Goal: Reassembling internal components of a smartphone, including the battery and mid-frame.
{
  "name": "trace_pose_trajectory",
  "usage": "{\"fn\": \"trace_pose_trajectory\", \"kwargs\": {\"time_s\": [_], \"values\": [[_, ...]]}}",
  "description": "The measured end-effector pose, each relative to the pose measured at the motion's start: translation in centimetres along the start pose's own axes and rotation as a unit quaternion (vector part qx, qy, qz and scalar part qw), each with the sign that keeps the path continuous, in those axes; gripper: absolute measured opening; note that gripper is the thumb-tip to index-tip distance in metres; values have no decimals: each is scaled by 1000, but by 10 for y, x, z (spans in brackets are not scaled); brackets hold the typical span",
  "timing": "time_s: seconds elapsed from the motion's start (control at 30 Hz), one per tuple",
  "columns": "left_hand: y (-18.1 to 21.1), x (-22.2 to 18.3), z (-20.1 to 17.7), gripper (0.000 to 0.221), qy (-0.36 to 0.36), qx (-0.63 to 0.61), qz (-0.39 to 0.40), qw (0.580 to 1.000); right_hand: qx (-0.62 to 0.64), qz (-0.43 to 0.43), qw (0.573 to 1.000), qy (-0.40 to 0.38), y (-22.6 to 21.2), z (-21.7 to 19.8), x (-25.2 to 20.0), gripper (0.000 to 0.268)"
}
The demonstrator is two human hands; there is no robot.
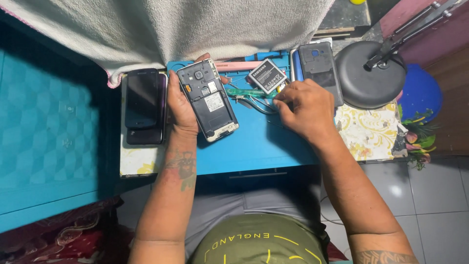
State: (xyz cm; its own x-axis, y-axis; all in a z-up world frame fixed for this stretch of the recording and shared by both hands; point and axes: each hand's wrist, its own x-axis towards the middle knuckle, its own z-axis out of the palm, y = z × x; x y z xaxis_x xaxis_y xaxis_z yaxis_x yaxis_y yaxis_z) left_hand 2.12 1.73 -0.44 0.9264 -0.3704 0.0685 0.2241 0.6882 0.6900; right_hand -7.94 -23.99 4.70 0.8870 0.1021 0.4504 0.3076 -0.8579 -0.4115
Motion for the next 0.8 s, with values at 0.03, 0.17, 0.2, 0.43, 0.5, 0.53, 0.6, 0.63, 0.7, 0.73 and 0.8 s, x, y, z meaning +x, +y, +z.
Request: {"fn": "trace_pose_trajectory", "kwargs": {"time_s": [0.03, 0.17, 0.2, 0.43, 0.5, 0.53, 0.6, 0.63, 0.7, 0.73, 0.8], "values": [[0, -1, 0, 91, 1, 1, 0, 1000, 1, 0, 1000, 0, -1, -1, -4, 9], [1, -1, 0, 92, 10, -15, -2, 1000, -32, -56, 998, 20, 2, 0, -25, 12], [1, -1, 0, 92, 13, -16, -3, 1000, -48, -63, 997, 18, 4, 1, -32, 14], [-2, 0, -2, 90, 17, -1, 0, 1000, -123, -59, 990, 23, 8, 2, -61, 13], [-1, 0, -1, 90, 26, -3, 0, 1000, -118, -42, 992, 18, 8, 2, -62, 9], [1, 1, 2, 90, 24, -2, 1, 1000, -118, -43, 992, 20, 10, 3, -61, 9], [2, -4, 7, 90, 19, 6, 0, 1000, -115, -45, 992, 24, 13, 6, -64, 5], [2, -4, 6, 90, 19, 7, 0, 1000, -115, -45, 992, 24, 14, 8, -65, 5], [1, -3, 6, 90, 19, 5, -3, 1000, -116, -51, 992, 23, 17, 10, -68, 7], [1, -3, 6, 90, 19, 5, -3, 1000, -116, -51, 992, 24, 17, 10, -67, 7], [1, -2, 7, 90, 19, 6, -3, 1000, -107, -49, 993, 25, 16, 10, -65, 7]]}}
